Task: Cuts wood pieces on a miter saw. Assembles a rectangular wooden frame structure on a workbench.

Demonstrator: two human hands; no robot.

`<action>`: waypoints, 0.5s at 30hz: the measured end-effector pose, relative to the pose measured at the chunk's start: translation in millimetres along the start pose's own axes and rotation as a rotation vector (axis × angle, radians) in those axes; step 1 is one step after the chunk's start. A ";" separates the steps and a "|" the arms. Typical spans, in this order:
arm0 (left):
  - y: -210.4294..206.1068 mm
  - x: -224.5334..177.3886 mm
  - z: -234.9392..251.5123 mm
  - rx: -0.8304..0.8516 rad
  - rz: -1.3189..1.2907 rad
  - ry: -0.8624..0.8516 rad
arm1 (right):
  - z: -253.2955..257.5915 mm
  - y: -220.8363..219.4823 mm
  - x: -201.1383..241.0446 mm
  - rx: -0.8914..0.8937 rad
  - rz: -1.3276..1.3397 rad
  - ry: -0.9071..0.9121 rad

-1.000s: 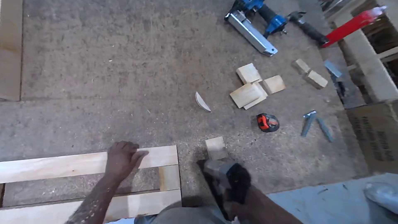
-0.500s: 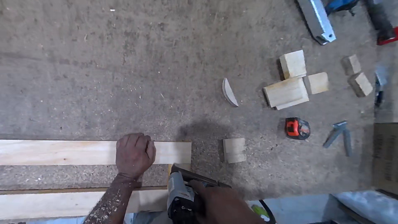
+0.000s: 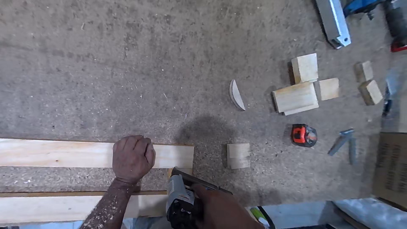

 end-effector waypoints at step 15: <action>-0.9 1.1 1.2 0.022 0.003 0.010 | -8.0 6.8 -37.0 -0.034 0.038 -0.046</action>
Point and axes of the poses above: each hand's wrist, its own z-axis towards the middle knuckle, its own y-axis out of the back of the hand, x = y × z, the point moved 9 cm from there along z, towards the middle knuckle, and after that the axes turned 5 degrees about -x, right-handed, at the moved point
